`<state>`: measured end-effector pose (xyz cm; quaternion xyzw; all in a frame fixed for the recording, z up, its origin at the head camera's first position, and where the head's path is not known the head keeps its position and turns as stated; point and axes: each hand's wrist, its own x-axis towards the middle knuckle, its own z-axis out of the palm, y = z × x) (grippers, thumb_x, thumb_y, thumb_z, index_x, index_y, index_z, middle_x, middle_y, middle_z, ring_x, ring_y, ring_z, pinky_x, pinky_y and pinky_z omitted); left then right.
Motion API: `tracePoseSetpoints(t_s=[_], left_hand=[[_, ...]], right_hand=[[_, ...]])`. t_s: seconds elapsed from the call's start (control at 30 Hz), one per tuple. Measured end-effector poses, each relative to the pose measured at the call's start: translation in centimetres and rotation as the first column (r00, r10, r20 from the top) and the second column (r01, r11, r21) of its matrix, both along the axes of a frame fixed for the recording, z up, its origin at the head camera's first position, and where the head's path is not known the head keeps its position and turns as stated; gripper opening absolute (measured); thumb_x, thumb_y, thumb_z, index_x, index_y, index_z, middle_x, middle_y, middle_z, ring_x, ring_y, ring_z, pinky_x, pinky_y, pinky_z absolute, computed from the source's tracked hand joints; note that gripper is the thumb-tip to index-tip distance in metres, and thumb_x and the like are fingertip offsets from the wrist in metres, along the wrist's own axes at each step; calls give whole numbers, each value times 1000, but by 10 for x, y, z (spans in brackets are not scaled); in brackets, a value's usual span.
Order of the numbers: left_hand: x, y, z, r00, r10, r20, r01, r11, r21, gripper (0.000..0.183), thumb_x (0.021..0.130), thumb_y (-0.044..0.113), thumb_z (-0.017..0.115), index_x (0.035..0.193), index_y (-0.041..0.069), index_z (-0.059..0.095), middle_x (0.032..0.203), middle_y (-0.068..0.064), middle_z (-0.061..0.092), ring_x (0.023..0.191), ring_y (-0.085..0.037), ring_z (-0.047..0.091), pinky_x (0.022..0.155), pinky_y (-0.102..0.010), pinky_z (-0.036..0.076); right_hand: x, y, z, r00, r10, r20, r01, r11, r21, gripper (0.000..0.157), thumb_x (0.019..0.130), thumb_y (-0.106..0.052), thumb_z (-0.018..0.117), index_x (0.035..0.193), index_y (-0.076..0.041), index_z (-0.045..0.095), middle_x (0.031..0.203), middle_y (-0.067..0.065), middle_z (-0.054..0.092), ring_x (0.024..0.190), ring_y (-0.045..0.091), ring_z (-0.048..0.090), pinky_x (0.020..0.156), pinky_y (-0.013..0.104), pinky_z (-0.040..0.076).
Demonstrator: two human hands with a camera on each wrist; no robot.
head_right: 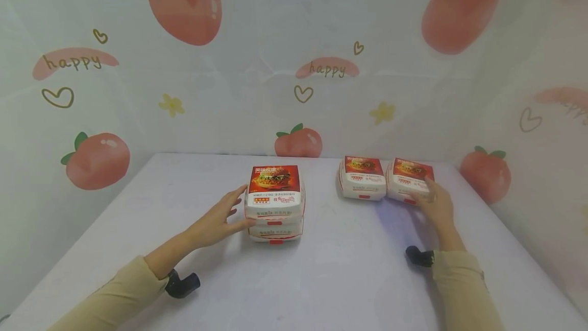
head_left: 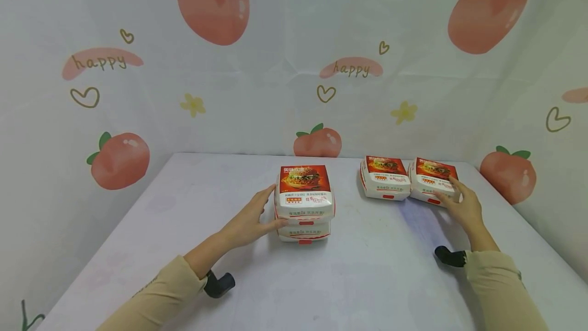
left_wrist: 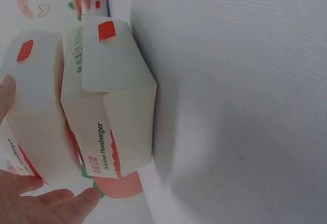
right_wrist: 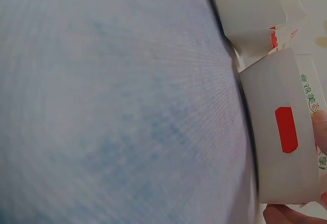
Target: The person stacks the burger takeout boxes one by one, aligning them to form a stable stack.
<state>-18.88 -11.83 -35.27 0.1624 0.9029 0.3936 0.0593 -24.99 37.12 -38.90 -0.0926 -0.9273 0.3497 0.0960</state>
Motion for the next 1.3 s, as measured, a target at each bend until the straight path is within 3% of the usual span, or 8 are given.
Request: tracePoseSetpoints(t_s=[0.4, 1.3], left_hand=[[0, 1, 0, 1000, 6, 0, -6, 1000, -2, 94, 81, 44, 68, 151, 12, 13, 152, -14, 25, 133, -34, 39, 105, -51, 41], [1, -1, 1, 1000, -11, -9, 11, 1000, 11, 94, 81, 43, 69, 150, 12, 13, 152, -13, 25, 134, -33, 38, 106, -50, 40]], right_hand=[[4, -5, 5, 999, -53, -2, 53, 998, -29, 72, 94, -40, 52, 148, -4, 20, 148, 34, 17, 137, 53, 13, 107, 69, 17], [9, -2, 15, 995, -44, -89, 43, 999, -16, 69, 94, -35, 53, 146, -1, 24, 146, 35, 21, 136, 53, 16, 107, 69, 18]])
